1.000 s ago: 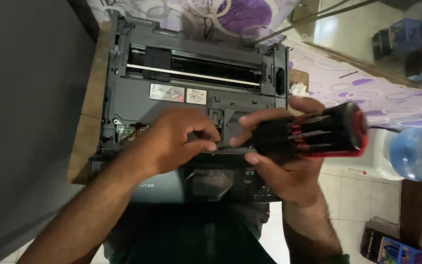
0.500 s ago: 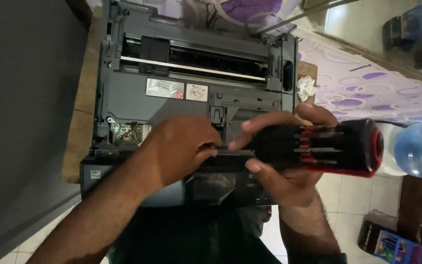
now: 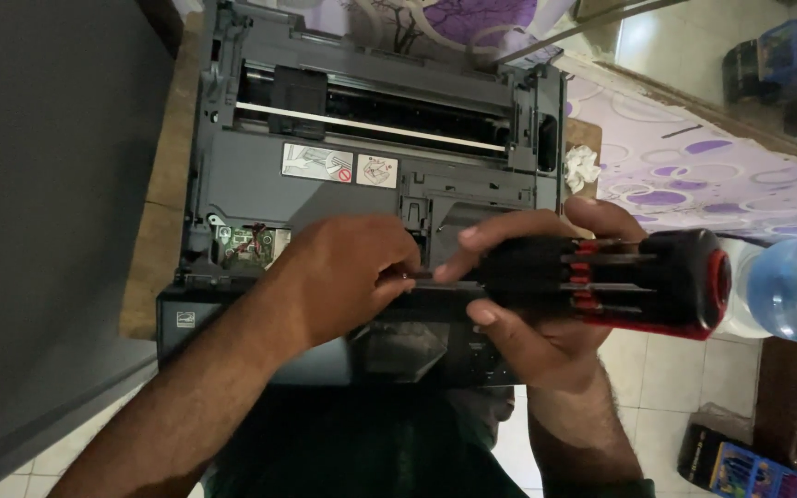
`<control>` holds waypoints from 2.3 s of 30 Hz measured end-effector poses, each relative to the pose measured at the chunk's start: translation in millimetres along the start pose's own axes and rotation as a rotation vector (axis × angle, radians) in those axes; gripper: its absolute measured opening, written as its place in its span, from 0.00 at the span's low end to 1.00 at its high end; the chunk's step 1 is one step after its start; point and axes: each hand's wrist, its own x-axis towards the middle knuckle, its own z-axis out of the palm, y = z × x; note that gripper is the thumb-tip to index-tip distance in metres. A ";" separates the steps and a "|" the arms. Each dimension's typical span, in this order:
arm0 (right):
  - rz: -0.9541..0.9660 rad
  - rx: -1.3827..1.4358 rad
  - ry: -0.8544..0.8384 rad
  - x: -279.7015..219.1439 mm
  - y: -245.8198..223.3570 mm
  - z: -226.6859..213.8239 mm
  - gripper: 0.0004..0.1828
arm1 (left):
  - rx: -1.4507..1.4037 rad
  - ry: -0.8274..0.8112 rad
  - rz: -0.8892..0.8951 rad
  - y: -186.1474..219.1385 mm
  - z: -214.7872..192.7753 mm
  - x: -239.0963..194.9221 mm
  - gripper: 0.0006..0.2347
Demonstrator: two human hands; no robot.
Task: The person uses a screwdriver to tighten screws on the back of a printer. They then pick up the front control panel, align it with the main body, and secure it in place by tightening screws on the front and sides.
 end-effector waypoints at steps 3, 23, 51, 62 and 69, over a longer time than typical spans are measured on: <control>-0.030 0.007 0.015 0.1 4.0 1.4 0.38 | -0.012 0.017 0.034 -3.0 0.9 -0.5 0.03; -0.033 -0.023 -0.005 -0.8 7.6 -1.9 0.37 | -0.016 -0.015 0.071 0.1 -1.9 0.0 0.09; 0.008 0.017 -0.162 3.8 16.9 6.5 0.38 | 0.029 -0.172 0.081 9.1 -18.9 -7.5 0.11; 0.066 0.032 -0.143 3.5 18.6 7.4 0.38 | 0.041 -0.133 0.193 2.8 -14.8 -8.1 0.09; 0.102 0.051 -0.113 0.6 20.8 6.0 0.39 | 0.031 -0.117 0.210 5.5 -15.8 -9.1 0.09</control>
